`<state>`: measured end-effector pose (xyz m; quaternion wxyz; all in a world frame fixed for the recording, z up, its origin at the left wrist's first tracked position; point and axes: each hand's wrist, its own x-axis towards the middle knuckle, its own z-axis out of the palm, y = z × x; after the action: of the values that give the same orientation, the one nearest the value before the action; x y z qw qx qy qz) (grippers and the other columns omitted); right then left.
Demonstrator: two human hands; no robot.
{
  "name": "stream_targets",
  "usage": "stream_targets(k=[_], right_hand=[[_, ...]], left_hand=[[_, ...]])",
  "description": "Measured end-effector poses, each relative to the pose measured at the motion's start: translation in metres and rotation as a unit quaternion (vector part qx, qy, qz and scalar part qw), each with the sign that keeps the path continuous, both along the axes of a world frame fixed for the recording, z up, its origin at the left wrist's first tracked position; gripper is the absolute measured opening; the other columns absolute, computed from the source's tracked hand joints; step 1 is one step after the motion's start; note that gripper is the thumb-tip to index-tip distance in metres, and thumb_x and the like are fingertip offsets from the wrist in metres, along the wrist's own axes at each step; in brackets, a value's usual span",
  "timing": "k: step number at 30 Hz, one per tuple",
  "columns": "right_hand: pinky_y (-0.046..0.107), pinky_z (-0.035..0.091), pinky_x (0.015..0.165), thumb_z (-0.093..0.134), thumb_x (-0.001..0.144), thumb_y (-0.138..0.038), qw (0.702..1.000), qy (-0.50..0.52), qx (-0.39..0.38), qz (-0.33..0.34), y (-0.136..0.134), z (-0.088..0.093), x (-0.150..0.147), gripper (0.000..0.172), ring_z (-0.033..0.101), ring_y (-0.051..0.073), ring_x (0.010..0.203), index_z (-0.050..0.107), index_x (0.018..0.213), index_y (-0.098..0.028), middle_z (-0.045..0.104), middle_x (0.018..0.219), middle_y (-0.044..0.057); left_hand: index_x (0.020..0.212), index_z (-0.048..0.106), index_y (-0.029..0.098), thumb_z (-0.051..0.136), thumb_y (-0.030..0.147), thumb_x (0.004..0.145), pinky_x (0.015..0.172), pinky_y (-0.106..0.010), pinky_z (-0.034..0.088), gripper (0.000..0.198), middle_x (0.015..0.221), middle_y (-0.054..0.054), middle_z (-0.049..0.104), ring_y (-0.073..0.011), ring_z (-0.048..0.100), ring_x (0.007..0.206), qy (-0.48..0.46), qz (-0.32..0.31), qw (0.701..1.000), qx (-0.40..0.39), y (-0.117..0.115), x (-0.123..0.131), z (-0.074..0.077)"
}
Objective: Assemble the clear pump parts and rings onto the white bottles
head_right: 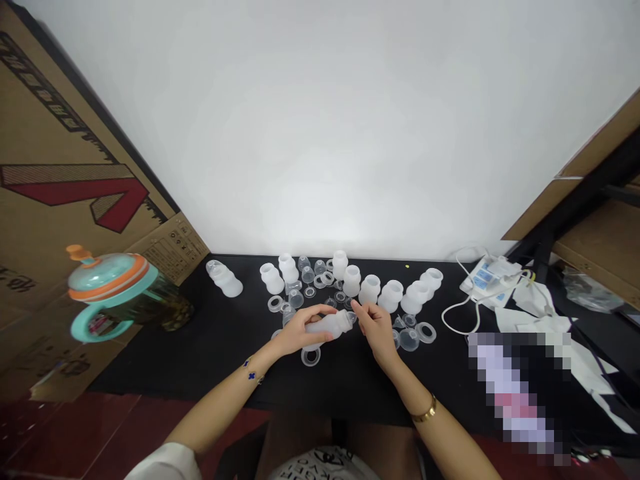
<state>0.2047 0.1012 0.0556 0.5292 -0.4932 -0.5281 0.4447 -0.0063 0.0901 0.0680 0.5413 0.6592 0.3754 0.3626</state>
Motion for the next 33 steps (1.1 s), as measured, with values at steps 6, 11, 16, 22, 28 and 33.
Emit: stream_targets(k=[6, 11, 16, 22, 28, 33], right_hand=[[0.028, 0.027, 0.049, 0.068, 0.084, -0.055, 1.000, -0.003, 0.000, -0.017, 0.000, 0.000, -0.001, 0.061, 0.032, 0.011, 0.044, 0.038, 0.043, -0.022, 0.036, 0.040, -0.005], [0.028, 0.028, 0.049, 0.066, 0.086, -0.055, 1.000, -0.002, 0.005, 0.016, 0.004, -0.007, 0.002, 0.058, 0.035, 0.010, 0.044, 0.043, 0.045, -0.020, 0.039, 0.041, -0.004], [0.024, 0.025, 0.042, 0.074, 0.079, -0.052, 0.992, 0.100, -0.034, 0.063, 0.006, -0.008, 0.002, 0.032, 0.035, 0.009, 0.045, 0.067, 0.081, -0.020, 0.044, 0.054, -0.006], [0.024, 0.029, 0.045, 0.073, 0.084, -0.044, 0.983, 0.136, -0.041, 0.117, 0.005, -0.006, 0.003, 0.029, 0.038, 0.010, 0.051, 0.074, 0.099, -0.019, 0.048, 0.057, -0.004], [0.025, 0.029, 0.045, 0.076, 0.081, -0.041, 0.982, 0.149, -0.040, 0.108, 0.005, -0.007, 0.004, 0.027, 0.039, 0.011, 0.051, 0.078, 0.095, -0.018, 0.050, 0.057, -0.002], [0.025, 0.027, 0.044, 0.082, 0.073, -0.038, 0.980, 0.171, -0.051, 0.088, 0.005, -0.006, 0.005, 0.021, 0.040, 0.008, 0.051, 0.080, 0.084, -0.019, 0.058, 0.073, 0.001]], left_hand=[[0.121, 0.065, 0.018, 0.080, 0.040, 0.075, 0.083, -0.032, 0.053, 0.053, 0.116, -0.009, 0.069, -0.0210, 0.068, 0.089, 0.016, -0.004, 1.000, 0.011, 0.000, 0.000, 0.000], [0.121, 0.064, 0.018, 0.080, 0.040, 0.075, 0.088, -0.033, 0.052, 0.053, 0.122, -0.010, 0.067, -0.0239, 0.067, 0.100, -0.017, 0.001, 1.000, -0.016, 0.002, -0.001, -0.004], [0.122, 0.063, 0.018, 0.080, 0.040, 0.076, 0.089, -0.035, 0.052, 0.054, 0.120, -0.010, 0.068, -0.0252, 0.066, 0.103, -0.047, 0.019, 0.998, -0.042, 0.006, -0.004, -0.007], [0.120, 0.064, 0.018, 0.082, 0.038, 0.074, 0.094, -0.036, 0.050, 0.053, 0.122, -0.010, 0.068, -0.0258, 0.065, 0.107, -0.080, 0.011, 0.994, -0.072, 0.009, -0.005, -0.011], [0.118, 0.065, 0.018, 0.082, 0.037, 0.074, 0.094, -0.036, 0.049, 0.051, 0.121, -0.010, 0.068, -0.0258, 0.065, 0.107, -0.078, 0.006, 0.994, -0.076, 0.011, -0.005, -0.014], [0.120, 0.065, 0.018, 0.082, 0.039, 0.074, 0.092, -0.035, 0.050, 0.053, 0.119, -0.010, 0.069, -0.0254, 0.065, 0.105, -0.066, 0.002, 0.995, -0.069, 0.010, -0.006, -0.013]])
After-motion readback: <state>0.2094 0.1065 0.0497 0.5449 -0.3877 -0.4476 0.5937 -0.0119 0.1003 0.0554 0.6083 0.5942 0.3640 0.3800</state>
